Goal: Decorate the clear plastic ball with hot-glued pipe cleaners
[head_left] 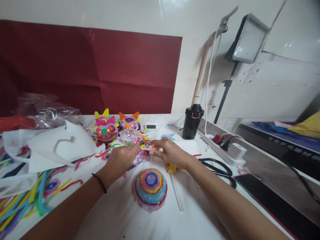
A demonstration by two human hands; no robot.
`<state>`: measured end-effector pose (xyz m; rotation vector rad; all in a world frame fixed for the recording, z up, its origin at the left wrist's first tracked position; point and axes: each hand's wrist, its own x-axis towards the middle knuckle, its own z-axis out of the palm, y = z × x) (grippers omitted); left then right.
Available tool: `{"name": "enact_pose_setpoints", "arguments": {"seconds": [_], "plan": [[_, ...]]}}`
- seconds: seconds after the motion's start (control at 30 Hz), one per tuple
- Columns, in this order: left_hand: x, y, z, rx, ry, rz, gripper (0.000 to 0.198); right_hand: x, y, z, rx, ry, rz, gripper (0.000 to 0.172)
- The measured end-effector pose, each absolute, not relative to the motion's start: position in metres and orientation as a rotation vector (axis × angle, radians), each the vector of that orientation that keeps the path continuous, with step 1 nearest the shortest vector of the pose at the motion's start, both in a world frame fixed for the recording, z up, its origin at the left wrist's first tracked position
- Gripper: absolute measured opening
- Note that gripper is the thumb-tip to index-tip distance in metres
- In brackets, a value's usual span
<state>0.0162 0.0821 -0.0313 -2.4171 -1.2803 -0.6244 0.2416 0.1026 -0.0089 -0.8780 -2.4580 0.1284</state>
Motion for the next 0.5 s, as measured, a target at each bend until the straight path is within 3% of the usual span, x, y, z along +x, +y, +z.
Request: {"name": "enact_pose_setpoints", "arguments": {"seconds": [0.1,0.5], "plan": [[0.021,0.079,-0.027,-2.467,-1.334,-0.684,0.025,0.239,0.098,-0.004,-0.824,-2.469,0.201,0.018],[0.016,0.079,-0.01,-2.803,-1.491,-1.02,0.027,0.25,0.104,0.0,-0.794,-2.448,0.266,0.024]]}}
